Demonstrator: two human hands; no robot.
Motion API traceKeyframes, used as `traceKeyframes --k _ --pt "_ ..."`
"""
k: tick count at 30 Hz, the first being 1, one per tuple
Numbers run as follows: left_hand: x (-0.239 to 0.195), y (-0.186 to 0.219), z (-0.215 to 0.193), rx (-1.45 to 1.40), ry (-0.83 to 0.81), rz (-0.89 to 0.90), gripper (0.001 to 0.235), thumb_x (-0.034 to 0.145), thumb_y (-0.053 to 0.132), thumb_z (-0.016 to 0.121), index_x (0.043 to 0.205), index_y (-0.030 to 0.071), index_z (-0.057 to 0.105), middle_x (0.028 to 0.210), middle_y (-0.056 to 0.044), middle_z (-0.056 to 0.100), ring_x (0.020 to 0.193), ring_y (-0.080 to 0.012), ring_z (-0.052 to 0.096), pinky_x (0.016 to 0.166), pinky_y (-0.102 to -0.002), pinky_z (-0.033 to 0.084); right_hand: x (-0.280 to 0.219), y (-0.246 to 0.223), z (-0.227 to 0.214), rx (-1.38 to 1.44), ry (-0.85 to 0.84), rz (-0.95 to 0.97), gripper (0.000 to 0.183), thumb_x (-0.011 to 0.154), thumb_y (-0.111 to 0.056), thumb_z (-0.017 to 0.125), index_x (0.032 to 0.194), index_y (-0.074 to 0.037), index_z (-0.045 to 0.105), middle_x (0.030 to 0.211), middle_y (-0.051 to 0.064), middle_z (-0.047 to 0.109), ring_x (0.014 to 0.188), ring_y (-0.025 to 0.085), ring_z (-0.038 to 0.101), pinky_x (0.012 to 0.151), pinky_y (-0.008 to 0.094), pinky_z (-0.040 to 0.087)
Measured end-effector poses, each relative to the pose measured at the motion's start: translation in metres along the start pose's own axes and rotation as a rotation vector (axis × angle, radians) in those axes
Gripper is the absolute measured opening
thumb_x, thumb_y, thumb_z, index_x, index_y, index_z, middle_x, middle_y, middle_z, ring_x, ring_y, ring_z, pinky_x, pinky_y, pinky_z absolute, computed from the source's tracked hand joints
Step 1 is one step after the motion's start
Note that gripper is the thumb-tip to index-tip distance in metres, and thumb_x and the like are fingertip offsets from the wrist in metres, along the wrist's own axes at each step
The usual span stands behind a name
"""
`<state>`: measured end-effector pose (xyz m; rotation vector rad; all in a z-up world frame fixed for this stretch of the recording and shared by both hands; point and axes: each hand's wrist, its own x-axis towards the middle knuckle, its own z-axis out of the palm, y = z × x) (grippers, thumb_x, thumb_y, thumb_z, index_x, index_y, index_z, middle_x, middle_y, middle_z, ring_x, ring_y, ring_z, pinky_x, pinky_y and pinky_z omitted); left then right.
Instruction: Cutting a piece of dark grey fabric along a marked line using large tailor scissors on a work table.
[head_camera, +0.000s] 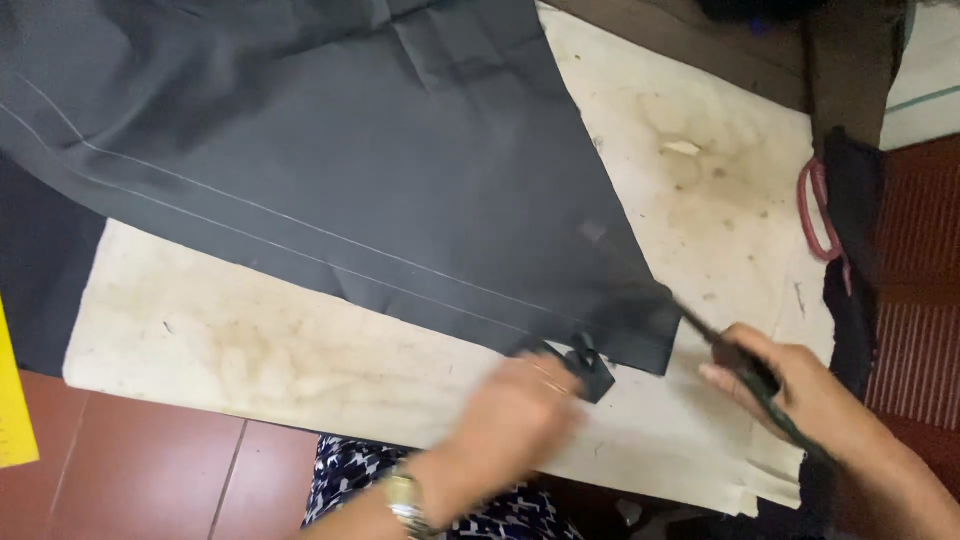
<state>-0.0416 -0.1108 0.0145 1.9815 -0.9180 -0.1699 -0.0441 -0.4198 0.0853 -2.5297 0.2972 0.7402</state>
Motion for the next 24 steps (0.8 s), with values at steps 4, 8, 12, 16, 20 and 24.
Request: traceKeyframes --k 4,8,12,16,20,24 --pt "-0.019 -0.035 -0.059 0.253 0.195 -0.203 0.014 0.085 0.013 0.059 0.095 0.006 0.065 0.087 -0.011 0.061 0.077 -0.0286 0.055 0.068 -0.041 0.046 -0.016 0.010 0.000 -0.033 -0.337 0.016 0.022 0.089 -0.035 0.069 0.081 -0.015 0.062 0.062 -0.001 0.043 0.055 0.012 0.044 0.054 0.024 0.036" --pt "-0.037 -0.038 -0.083 0.421 0.225 -0.242 0.015 0.093 0.020 0.059 0.099 0.007 0.063 0.090 -0.007 0.056 0.075 -0.0247 0.051 0.068 -0.038 0.044 -0.018 0.009 -0.012 -0.178 -0.608 -0.004 0.029 0.096 -0.046 0.052 0.086 -0.019 0.057 0.066 -0.004 0.047 0.057 0.010 0.045 0.055 0.026 0.038" --pt "-0.046 -0.041 -0.082 0.517 0.241 -0.262 0.023 0.092 0.024 0.062 0.107 0.007 0.064 0.103 -0.009 0.058 0.086 -0.0255 0.052 0.073 -0.039 0.045 -0.024 0.000 -0.018 -0.373 -0.654 0.310 0.062 0.086 -0.060 0.047 0.144 -0.044 0.033 0.135 -0.014 0.059 0.123 0.001 0.062 0.105 0.016 0.046" --pt "-0.044 -0.049 -0.066 0.626 0.259 -0.212 0.035 0.093 0.030 0.061 0.125 0.015 0.058 0.124 -0.010 0.055 0.108 -0.0303 0.052 0.086 -0.044 0.042 -0.019 -0.004 -0.015 -0.398 -0.749 0.146 0.034 0.092 -0.055 0.044 0.119 -0.037 0.055 0.082 -0.010 0.059 0.075 0.003 0.057 0.072 0.016 0.048" --pt "-0.029 -0.042 -0.039 0.577 0.113 -0.072 0.040 0.090 0.024 0.061 0.129 0.016 0.058 0.132 -0.011 0.057 0.122 -0.0295 0.050 0.103 -0.048 0.035 -0.017 -0.033 -0.017 -0.305 -0.749 0.451 0.062 0.087 -0.057 0.050 0.146 -0.048 0.034 0.140 -0.020 0.057 0.130 -0.003 0.057 0.109 0.017 0.042" --pt "-0.038 -0.032 -0.028 0.527 -0.054 0.006 0.045 0.080 0.015 0.068 0.125 0.014 0.062 0.133 -0.014 0.056 0.124 -0.0308 0.048 0.108 -0.053 0.030 -0.006 0.000 -0.001 -0.304 -0.732 0.253 0.066 0.085 -0.061 0.046 0.146 -0.039 0.033 0.151 -0.015 0.042 0.141 0.001 0.041 0.119 0.019 0.027"
